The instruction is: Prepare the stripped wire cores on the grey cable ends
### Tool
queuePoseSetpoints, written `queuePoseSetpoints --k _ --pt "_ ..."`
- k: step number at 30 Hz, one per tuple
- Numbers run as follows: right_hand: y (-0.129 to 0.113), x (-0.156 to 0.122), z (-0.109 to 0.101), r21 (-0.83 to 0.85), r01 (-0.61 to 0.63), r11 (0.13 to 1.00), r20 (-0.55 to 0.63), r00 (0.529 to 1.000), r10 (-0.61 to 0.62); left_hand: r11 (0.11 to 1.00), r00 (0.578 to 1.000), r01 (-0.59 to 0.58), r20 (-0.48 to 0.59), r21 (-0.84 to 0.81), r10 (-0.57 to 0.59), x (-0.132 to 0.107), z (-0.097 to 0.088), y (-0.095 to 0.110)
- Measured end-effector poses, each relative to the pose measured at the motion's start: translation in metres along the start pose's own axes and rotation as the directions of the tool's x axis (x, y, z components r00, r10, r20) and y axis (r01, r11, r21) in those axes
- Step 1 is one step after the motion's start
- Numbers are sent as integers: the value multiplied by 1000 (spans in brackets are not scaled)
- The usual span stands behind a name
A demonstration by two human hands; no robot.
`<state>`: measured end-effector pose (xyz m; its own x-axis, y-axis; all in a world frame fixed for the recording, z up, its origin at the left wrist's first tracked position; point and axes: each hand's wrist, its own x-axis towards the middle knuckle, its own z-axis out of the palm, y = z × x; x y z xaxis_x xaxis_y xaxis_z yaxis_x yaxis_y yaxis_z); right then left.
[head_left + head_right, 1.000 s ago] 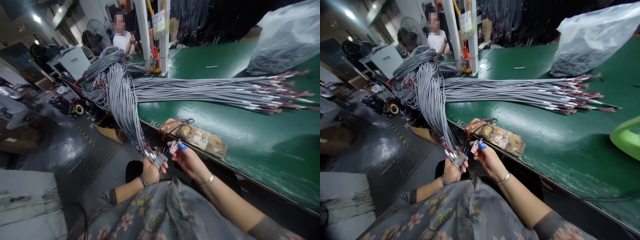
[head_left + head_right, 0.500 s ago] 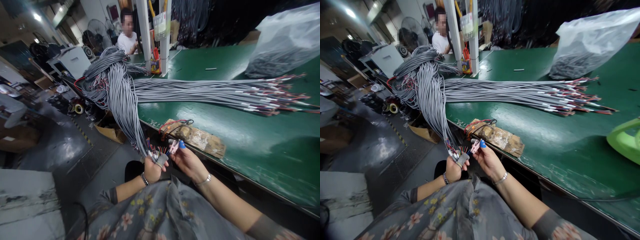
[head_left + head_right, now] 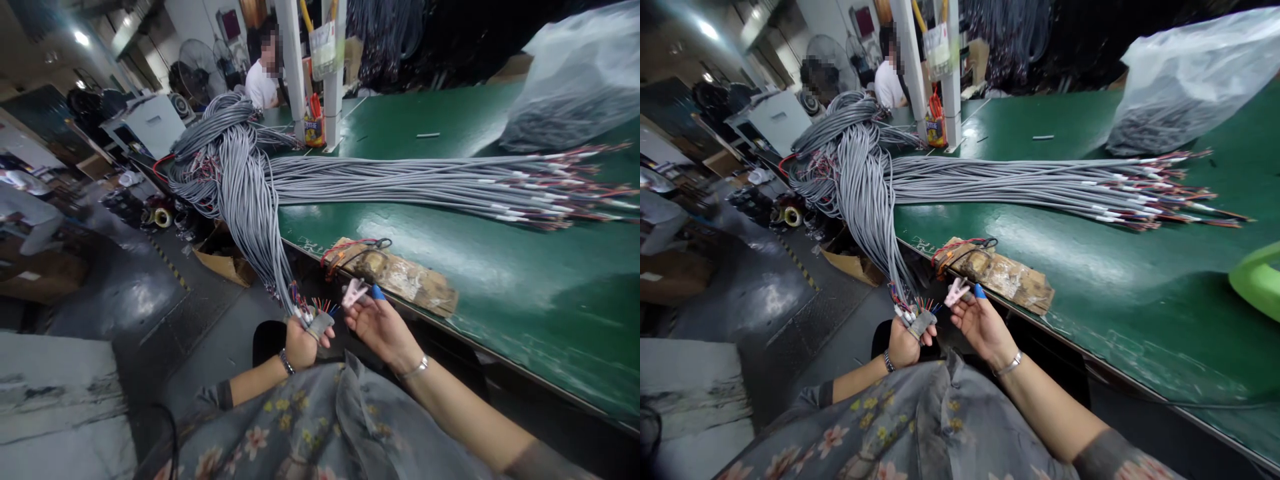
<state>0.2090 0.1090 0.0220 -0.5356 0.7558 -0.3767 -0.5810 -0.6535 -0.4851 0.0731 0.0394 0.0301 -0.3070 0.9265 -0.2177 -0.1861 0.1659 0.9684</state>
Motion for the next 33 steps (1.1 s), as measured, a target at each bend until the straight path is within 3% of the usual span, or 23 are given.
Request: queuePoseSetpoints --k 3,6,11,17,21,24,27,31,33 --pt "0 -2 -3 -73 -7 997 -28 1000 5 998 998 33 59 -60 -29 4 0 -6" --pt "-3 -7 -6 -255 3 967 -48 999 -16 989 994 41 107 -142 -26 8 2 -9" --pt "-8 -18 -7 -596 103 796 -47 986 -162 993 989 48 145 -111 -32 8 2 -8" --pt "-2 -35 7 -800 312 513 210 946 -249 987 920 42 379 153 -98 1 -5 -3" --pt "1 -40 15 -804 460 377 382 885 -267 968 905 -61 422 243 -49 -1 -6 -6" --pt "-1 -41 13 -793 496 355 422 866 -268 963 890 -56 451 263 -72 -2 -6 -7" --pt "-5 -42 7 -804 479 352 386 871 -305 986 858 11 504 169 -96 -5 -5 -1" --pt "-8 -43 6 -796 433 423 321 894 -311 997 913 76 403 -26 -59 -8 -5 12" --pt "-8 -43 10 -780 406 477 306 911 -275 995 906 88 418 -53 -58 -7 -5 17"
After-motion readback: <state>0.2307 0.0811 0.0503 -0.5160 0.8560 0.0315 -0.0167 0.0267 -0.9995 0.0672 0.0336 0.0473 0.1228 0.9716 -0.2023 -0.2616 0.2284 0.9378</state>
